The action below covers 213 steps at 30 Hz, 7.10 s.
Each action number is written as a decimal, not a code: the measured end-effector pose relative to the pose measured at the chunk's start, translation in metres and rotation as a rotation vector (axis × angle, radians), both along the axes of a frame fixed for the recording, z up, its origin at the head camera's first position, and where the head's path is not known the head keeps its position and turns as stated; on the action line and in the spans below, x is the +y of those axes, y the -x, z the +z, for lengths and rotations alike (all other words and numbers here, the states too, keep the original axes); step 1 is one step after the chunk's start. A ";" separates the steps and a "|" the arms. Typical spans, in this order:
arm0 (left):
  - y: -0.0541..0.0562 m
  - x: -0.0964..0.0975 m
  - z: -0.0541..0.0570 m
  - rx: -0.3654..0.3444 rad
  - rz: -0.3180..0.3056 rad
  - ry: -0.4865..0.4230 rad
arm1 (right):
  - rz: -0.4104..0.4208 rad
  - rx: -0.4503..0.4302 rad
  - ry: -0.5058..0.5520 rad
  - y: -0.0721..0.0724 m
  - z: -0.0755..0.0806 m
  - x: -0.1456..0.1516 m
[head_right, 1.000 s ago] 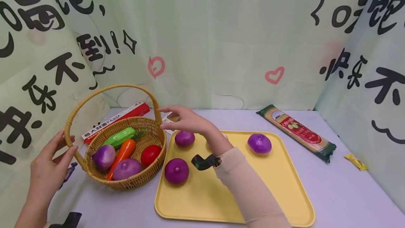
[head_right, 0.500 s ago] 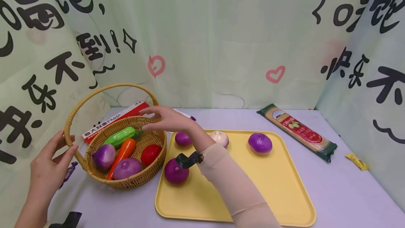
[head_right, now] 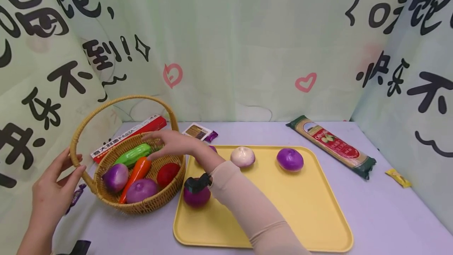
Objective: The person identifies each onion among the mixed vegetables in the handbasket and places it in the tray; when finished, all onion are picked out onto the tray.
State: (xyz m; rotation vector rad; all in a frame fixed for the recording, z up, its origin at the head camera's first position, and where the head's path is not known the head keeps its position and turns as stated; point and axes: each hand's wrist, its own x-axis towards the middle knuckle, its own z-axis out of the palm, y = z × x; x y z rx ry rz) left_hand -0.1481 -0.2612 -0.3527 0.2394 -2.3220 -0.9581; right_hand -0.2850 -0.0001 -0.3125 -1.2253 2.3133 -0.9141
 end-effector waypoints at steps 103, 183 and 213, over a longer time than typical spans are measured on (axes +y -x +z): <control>-0.002 -0.002 -0.004 0.011 -0.015 0.004 | 0.175 -0.138 -0.297 0.008 0.000 -0.056; -0.001 0.001 -0.002 -0.018 0.019 -0.014 | -0.209 -0.079 0.008 -0.092 -0.063 0.225; -0.002 0.001 -0.003 -0.014 0.026 -0.017 | -0.212 -0.190 -0.042 -0.096 -0.096 0.231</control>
